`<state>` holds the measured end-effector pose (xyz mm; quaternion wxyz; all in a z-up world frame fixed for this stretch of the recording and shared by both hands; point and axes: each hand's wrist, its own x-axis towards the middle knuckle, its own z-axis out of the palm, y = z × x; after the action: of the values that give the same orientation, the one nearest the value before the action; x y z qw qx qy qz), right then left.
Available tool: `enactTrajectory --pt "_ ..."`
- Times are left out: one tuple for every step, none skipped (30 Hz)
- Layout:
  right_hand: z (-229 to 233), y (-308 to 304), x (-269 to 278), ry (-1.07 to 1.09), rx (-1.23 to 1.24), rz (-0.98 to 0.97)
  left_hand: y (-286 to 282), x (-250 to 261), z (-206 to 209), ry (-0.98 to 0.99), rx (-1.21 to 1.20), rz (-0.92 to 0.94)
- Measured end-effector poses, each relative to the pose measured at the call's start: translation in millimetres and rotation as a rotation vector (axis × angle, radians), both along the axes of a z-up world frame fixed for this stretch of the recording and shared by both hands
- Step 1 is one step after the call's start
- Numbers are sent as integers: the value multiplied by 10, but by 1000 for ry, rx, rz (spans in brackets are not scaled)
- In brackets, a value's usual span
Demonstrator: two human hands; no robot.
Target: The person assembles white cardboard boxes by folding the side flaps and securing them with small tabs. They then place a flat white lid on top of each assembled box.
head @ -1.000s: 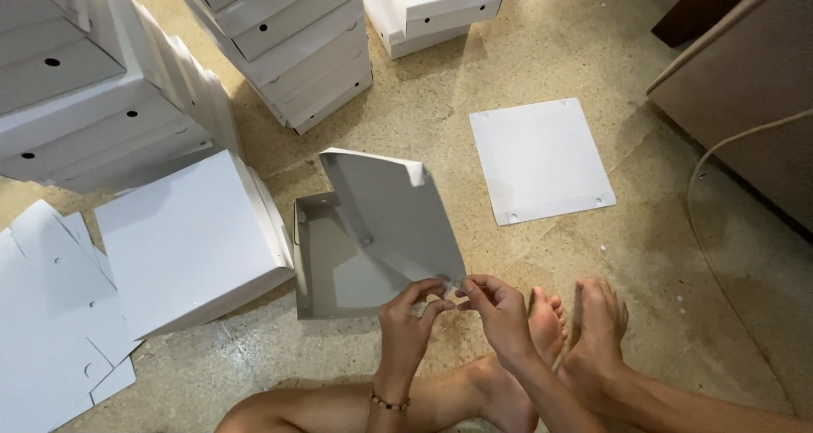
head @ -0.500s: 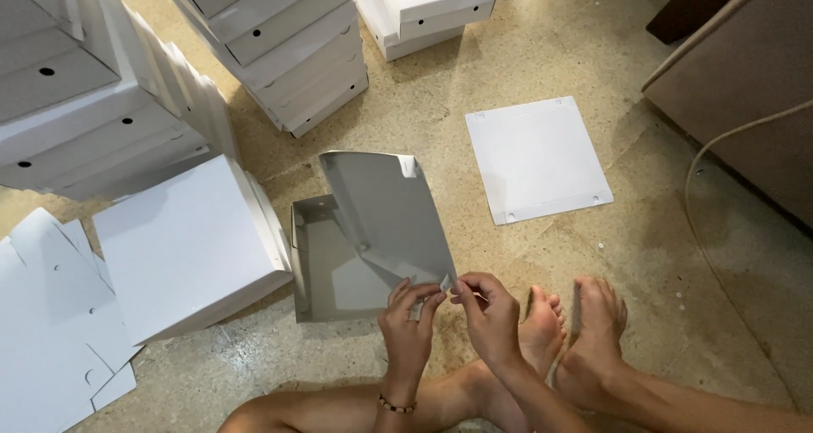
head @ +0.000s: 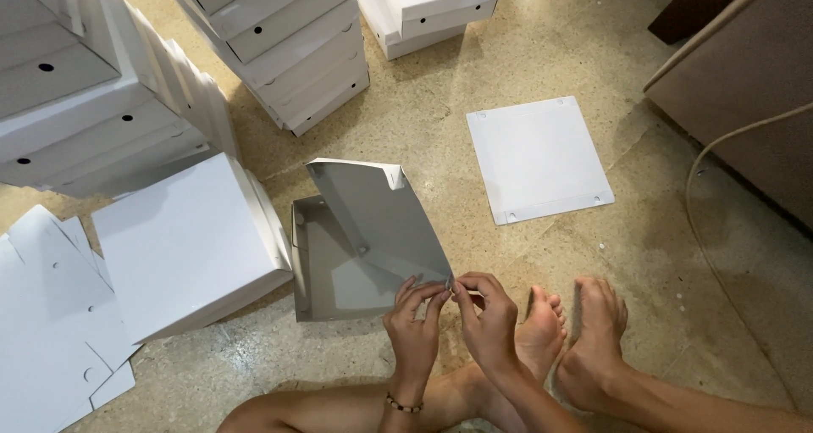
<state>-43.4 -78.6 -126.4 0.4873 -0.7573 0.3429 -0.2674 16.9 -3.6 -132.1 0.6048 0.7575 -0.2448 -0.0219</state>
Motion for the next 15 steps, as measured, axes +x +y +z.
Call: enactTrajectory --pt "-3 6 4 0 0 0 -3 -4 5 0 0 0" --pt "-7 13 8 16 -23 -3 -6 -9 10 10 -3 4" --pt "-13 19 12 32 -47 -8 -10 -12 13 20 -6 7" --pt "-38 40 10 31 -47 -8 -14 -22 -8 19 -7 7" --pt "-59 63 10 10 -49 -23 -16 -32 -26 21 -10 19" --pt "-81 85 10 -11 -52 -39 -18 -40 -44 23 -13 32" --pt "-33 110 18 -12 -52 -38 -16 -45 -16 22 -13 32" --pt "14 135 25 -40 -50 -30 -14 -51 10 39 -16 25" --pt "60 157 28 -69 -48 -22 -15 -59 36 56 -19 18" --pt "56 175 12 -69 -49 -23 -19 -75 31 56 -19 18" --pt "52 194 -3 -89 -34 -1 -22 -88 27 69 -10 26" --pt "50 214 -19 -109 -19 21 -24 -102 24 81 -2 34" --pt "40 247 -45 -110 -19 22 -14 -104 8 80 -2 35" --pt "32 280 -71 -140 4 56 -3 -106 -7 45 25 51" --pt "24 315 -92 -172 28 91 9 -103 -21 9 52 68"
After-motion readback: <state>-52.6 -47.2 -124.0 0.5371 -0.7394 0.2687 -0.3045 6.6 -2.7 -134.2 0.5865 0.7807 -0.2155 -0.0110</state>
